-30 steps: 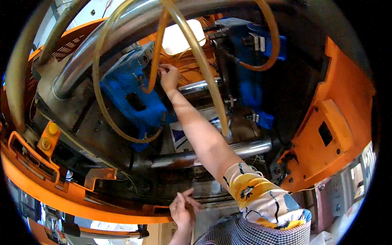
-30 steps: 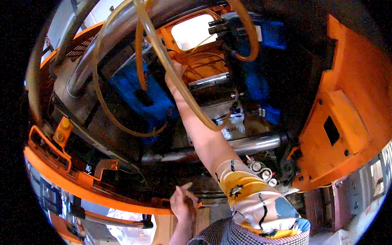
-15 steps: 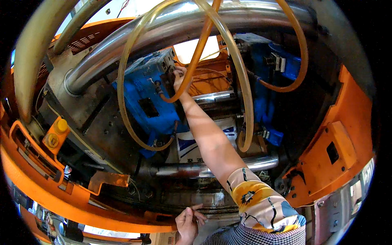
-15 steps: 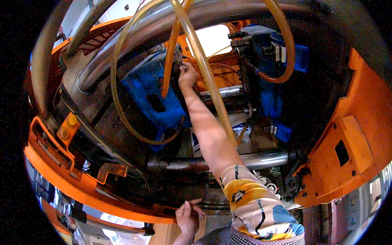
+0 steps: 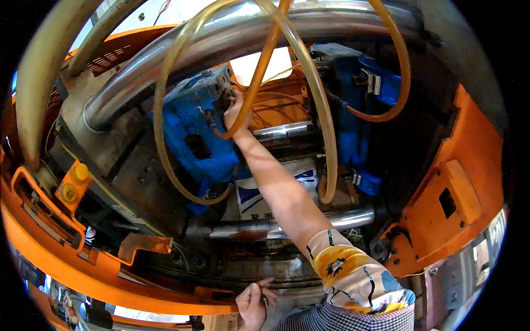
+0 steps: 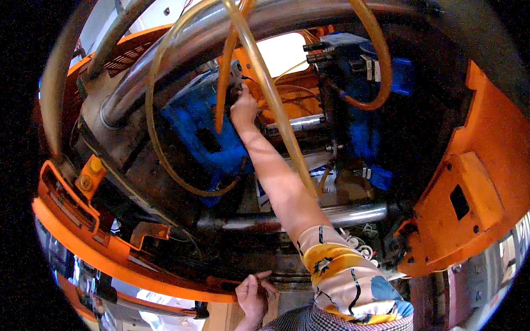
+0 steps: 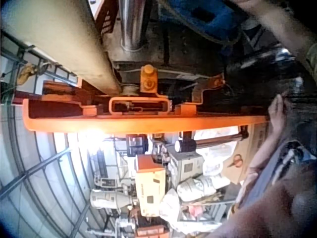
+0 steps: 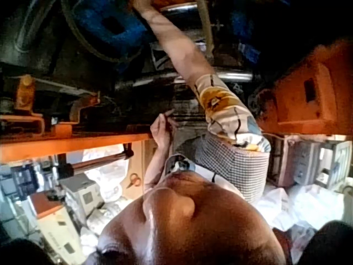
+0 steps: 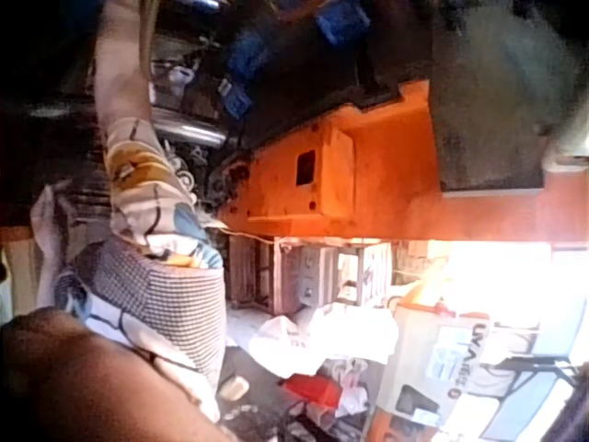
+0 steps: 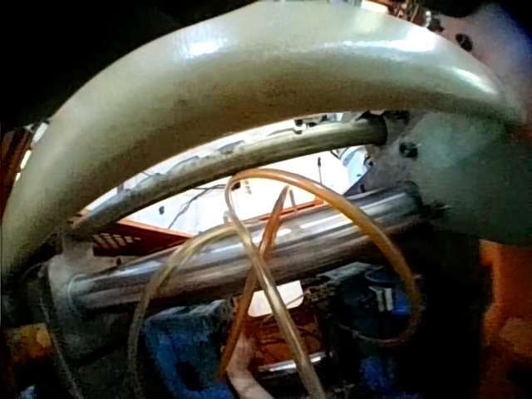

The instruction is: The person operates an injection molding machine by opening the door, inserting white plastic parts into the mold, and closing the door. They also use scissors to trim excess plastic from the parts and spray lubricant into the machine. Another person is seen working nearby.

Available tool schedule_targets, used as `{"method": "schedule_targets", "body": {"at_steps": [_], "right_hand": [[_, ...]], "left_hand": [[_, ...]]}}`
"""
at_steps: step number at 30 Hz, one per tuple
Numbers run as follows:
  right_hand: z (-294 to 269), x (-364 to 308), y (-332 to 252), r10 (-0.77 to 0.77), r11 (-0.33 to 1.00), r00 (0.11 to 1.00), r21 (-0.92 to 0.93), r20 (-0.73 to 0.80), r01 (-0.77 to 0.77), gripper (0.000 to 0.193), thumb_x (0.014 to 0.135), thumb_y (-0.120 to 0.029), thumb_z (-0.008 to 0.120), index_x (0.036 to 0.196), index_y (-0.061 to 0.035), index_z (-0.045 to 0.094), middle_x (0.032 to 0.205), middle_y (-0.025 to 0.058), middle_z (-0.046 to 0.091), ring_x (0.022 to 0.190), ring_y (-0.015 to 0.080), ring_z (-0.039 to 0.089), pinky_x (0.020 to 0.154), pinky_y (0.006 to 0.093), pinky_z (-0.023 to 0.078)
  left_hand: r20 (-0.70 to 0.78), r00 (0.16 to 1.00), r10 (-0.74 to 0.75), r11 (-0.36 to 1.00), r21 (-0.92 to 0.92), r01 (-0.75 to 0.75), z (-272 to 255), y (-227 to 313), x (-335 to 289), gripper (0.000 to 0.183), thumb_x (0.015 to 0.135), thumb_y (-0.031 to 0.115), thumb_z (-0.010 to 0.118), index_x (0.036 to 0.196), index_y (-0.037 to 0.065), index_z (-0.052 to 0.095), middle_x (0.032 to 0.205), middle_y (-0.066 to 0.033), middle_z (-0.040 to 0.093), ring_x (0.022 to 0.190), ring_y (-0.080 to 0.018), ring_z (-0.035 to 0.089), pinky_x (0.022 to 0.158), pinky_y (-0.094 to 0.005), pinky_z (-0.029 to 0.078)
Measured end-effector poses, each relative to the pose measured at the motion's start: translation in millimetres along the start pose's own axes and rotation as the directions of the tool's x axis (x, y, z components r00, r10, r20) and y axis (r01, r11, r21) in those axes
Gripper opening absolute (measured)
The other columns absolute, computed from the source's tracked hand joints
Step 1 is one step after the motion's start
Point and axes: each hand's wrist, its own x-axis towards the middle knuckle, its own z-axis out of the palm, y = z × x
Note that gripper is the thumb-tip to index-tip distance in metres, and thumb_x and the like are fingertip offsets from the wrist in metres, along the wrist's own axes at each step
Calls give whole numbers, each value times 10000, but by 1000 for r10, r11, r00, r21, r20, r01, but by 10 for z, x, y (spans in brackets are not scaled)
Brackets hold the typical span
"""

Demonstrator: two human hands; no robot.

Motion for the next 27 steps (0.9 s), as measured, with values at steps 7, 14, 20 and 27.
{"method": "schedule_targets", "body": {"at_steps": [7,14,20,27], "right_hand": [[-125,-65,11,-25,998,949,-52,315,44,658,696,5,538,1312,84,324,895,234,619,842,375,592,729,479,431],[-546,154,79,138,959,935,193,326,-209,664,751,-87,594,1333,20,293,1121,284,544,1039,384,547,868,435,442],[-2563,-1508,-1196,-247,912,810,411,532,8,320,812,12,455,1126,39,515,1088,253,560,991,390,542,853,438,441],[-4942,-2950,-634,135,987,834,-144,535,-67,244,750,-146,668,945,-34,573,733,118,551,654,273,580,568,353,486]], "left_hand": [[23,985,170,970,176,-171,-90,177,-323,414,964,283,391,923,-76,592,571,-130,602,491,-164,558,506,-268,455],[535,653,536,167,691,-703,-418,778,-794,256,945,196,417,992,-29,530,814,-178,589,692,-262,552,718,-397,471],[-278,-172,945,143,824,-548,-761,818,-670,401,922,296,510,1176,-9,452,1125,-208,503,981,-305,502,839,-443,404],[-183,663,726,677,359,-643,-1413,642,-413,396,932,318,462,999,-65,539,738,-100,544,631,-216,533,646,-330,466]]}}
